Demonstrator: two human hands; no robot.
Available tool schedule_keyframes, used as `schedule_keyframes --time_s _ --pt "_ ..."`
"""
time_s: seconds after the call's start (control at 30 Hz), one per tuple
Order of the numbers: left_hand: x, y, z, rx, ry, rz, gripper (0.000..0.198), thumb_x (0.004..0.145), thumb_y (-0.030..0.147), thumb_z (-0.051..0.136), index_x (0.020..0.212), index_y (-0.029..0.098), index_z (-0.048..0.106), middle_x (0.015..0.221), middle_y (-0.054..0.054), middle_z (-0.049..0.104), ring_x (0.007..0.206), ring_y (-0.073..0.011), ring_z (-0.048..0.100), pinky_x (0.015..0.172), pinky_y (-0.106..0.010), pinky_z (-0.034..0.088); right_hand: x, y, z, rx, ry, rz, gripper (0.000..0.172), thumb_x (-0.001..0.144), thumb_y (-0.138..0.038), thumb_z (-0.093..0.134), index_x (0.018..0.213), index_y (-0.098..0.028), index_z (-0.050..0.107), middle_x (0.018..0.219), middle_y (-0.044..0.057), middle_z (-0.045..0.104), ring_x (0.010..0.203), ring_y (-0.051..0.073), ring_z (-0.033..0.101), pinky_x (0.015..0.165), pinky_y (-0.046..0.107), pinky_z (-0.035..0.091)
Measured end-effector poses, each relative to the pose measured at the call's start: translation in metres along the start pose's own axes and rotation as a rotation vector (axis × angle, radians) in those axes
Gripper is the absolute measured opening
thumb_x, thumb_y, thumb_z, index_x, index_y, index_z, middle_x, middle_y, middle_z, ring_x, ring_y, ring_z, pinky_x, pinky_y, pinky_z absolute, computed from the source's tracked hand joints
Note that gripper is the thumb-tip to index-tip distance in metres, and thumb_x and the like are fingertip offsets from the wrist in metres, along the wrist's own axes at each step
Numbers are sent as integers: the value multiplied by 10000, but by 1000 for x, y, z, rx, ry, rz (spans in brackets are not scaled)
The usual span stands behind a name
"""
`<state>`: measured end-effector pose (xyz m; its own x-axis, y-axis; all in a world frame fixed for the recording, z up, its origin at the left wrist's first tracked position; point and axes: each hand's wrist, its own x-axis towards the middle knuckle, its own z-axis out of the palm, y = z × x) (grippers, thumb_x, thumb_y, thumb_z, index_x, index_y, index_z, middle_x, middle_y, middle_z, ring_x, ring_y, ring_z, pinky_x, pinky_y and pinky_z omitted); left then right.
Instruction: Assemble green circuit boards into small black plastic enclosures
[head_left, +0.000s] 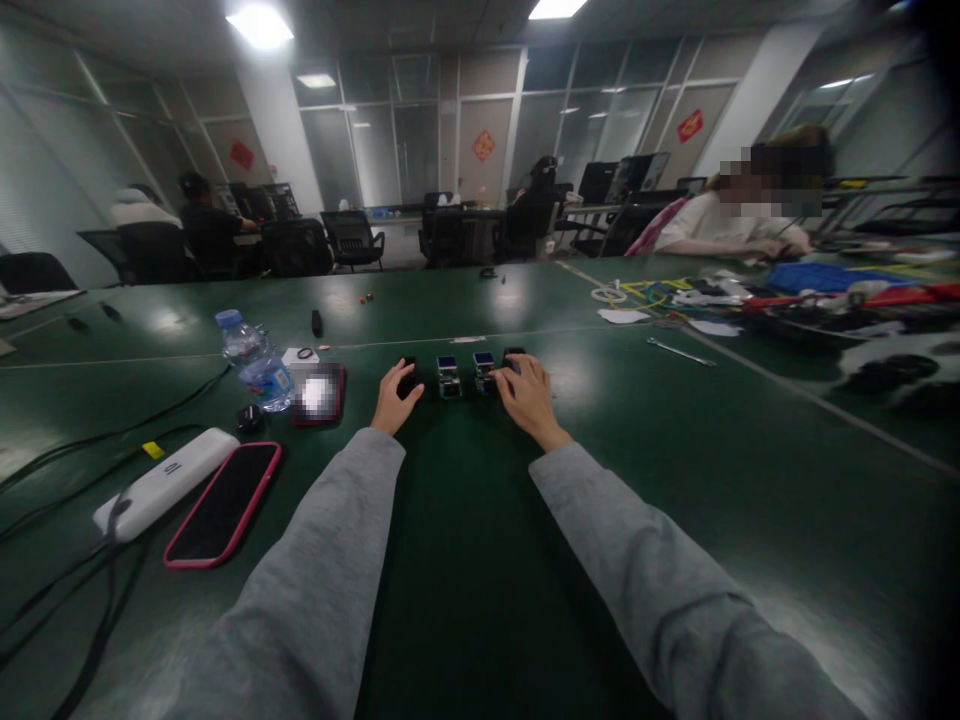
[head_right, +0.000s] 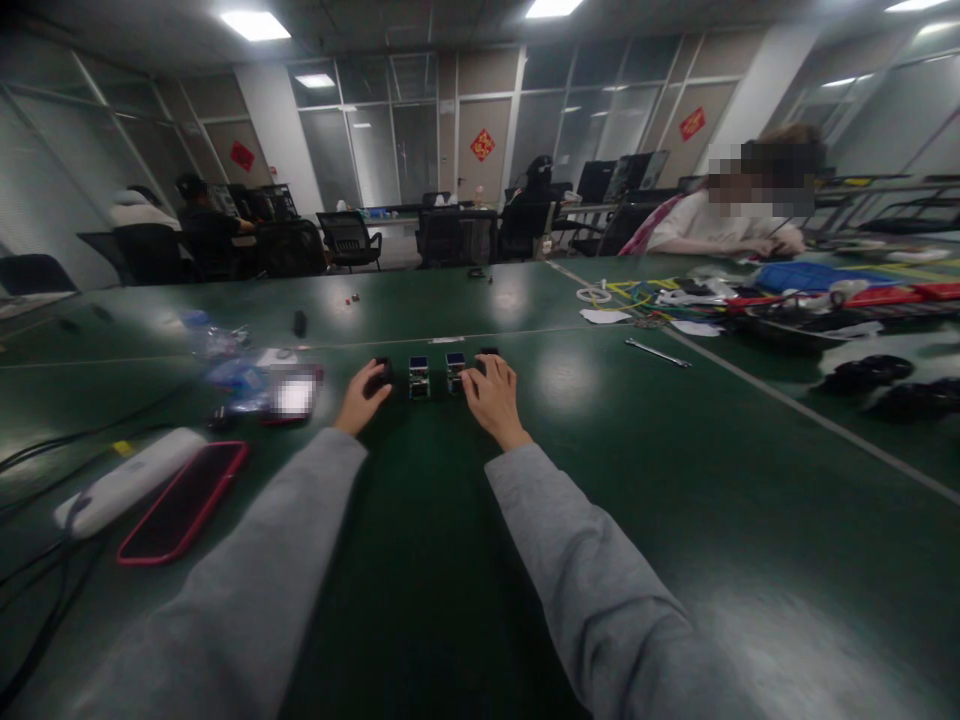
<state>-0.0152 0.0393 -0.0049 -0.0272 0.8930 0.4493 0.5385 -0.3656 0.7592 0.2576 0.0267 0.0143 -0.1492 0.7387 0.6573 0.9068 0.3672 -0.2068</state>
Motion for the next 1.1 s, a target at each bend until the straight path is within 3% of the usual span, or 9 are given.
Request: schedule_keyframes --time_s 0.27,0.43,0.57,0.73,0.93,1.1 --pt "4 -9 3 13 4 36 453 797 319 628 1237 253 547 1437 -63 417 1347 -255 339 1129 -490 251 1 2 4 66 81 28 297 959 -348 376 1048 -236 636 1259 74 474 1224 255 343 977 422 295" --pt "5 -14 5 -9 15 34 424 811 339 611 1225 271 555 1432 -51 425 1344 -250 346 1131 -490 247 5 28 16 257 295 287 427 978 -370 235 1128 -204 599 1159 96 557 1112 242 453 950 420 343" --pt "4 -12 3 -17 12 12 387 850 364 555 1224 263 558 1429 -53 430 1346 -244 344 1131 -487 245 7 46 25 527 354 439 459 971 -410 209 1098 -174 581 1120 96 601 1060 212 520 949 390 380" --pt "2 -7 1 -27 11 1 375 867 369 529 1219 247 563 1427 -59 433 1346 -238 345 1132 -474 245 5 44 26 676 282 391 413 973 -431 243 1085 -194 562 1090 70 632 1054 187 553 961 370 388" --pt "1 -4 0 -28 8 -1 372 867 359 531 1222 253 561 1425 -56 436 1347 -235 343 1131 -475 245 6 46 29 517 227 342 301 884 -371 440 1073 -183 581 1062 95 621 1011 236 552 928 417 410" --pt "1 -4 1 -36 4 -15 377 869 370 523 1226 255 559 1433 -55 425 1349 -243 340 1124 -491 252 4 46 28 452 230 291 328 787 -345 583 1072 -184 575 1047 93 605 989 255 537 885 420 431"
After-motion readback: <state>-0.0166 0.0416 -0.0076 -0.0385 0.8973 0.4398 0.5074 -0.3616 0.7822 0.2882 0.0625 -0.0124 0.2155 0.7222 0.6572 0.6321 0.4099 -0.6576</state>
